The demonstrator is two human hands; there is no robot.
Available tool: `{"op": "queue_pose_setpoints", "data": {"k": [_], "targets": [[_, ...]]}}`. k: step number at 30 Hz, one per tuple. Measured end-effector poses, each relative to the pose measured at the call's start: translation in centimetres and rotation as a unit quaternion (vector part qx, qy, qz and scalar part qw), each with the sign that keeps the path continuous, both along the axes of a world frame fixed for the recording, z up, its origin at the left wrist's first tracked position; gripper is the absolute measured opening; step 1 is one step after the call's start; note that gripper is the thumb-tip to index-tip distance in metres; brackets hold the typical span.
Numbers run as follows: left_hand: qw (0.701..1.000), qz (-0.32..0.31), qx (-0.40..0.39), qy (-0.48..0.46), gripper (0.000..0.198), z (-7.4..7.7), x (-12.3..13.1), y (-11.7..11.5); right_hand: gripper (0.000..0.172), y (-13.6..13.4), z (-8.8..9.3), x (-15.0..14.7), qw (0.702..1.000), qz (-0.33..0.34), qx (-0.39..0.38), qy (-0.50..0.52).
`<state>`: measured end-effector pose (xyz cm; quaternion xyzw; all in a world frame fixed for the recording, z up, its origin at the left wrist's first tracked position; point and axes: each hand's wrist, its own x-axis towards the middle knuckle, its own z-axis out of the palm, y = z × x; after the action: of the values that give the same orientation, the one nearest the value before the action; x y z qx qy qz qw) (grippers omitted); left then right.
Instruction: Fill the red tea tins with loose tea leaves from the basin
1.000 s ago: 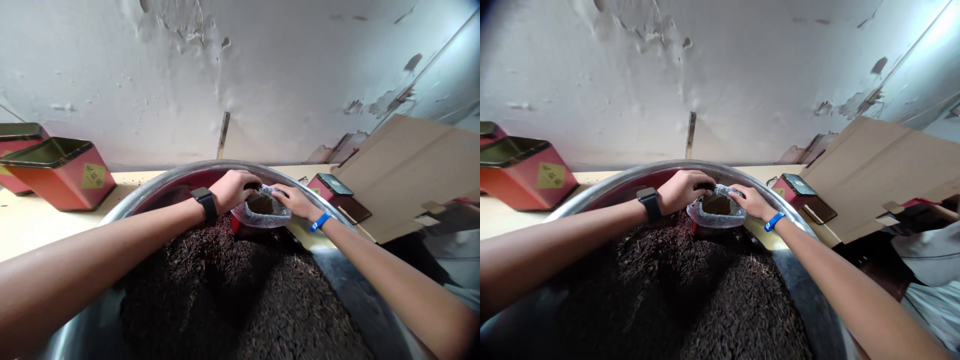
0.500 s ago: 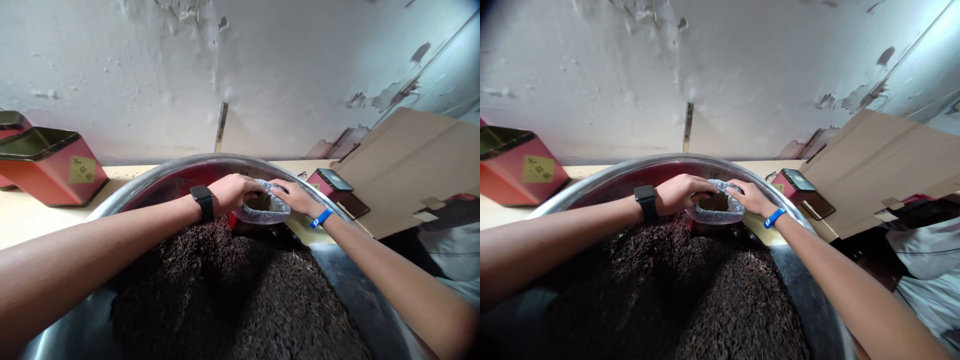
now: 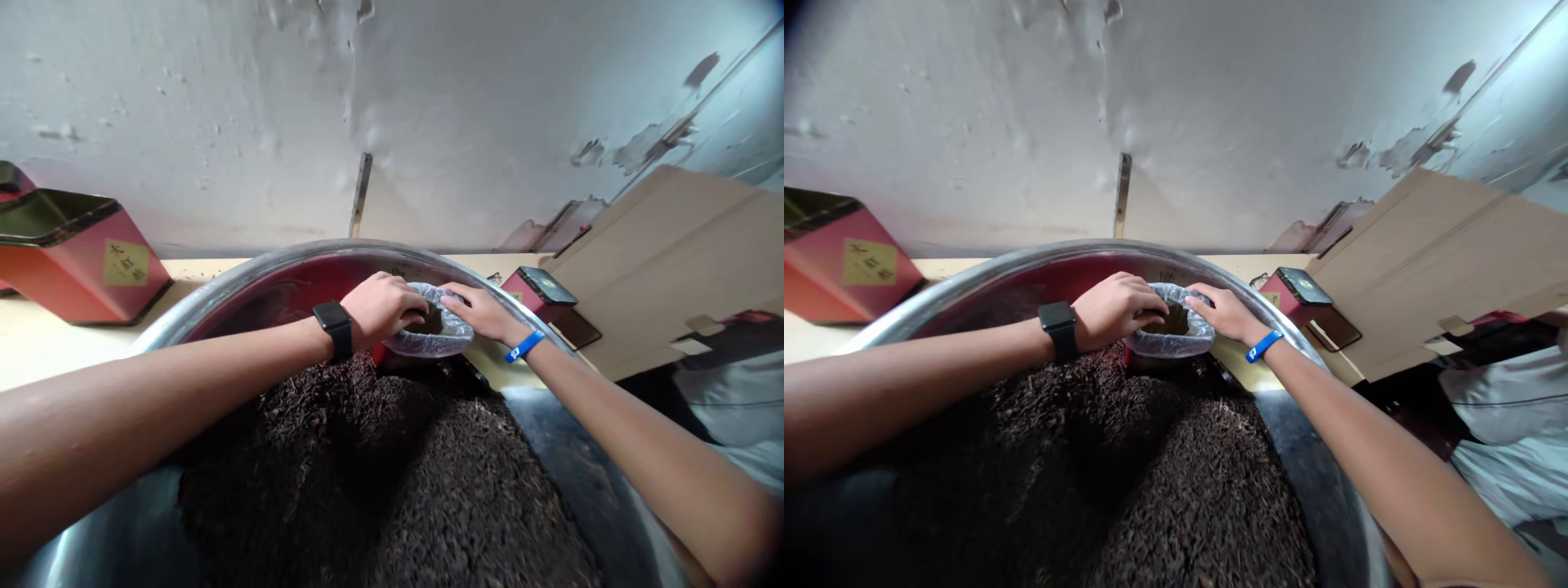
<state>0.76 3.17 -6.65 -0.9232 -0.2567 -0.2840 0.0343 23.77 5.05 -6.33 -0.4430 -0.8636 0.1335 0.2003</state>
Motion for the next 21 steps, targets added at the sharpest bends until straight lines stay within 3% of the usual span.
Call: {"op": "queue_pose_setpoints", "data": {"k": [13, 21], "targets": [[1.000, -0.022, -0.008, 0.006, 0.019, 0.0, 0.0, 0.0, 0.034, 0.3, -0.2, 0.3, 1.000, 0.003, 0.012, -0.012], [0.999, -0.028, -0.033, -0.011, 0.021, 2.0, -0.4, -0.5, 0.036, 0.1, 0.1, -0.1, 1.000, 0.002, 0.013, -0.018]]}}
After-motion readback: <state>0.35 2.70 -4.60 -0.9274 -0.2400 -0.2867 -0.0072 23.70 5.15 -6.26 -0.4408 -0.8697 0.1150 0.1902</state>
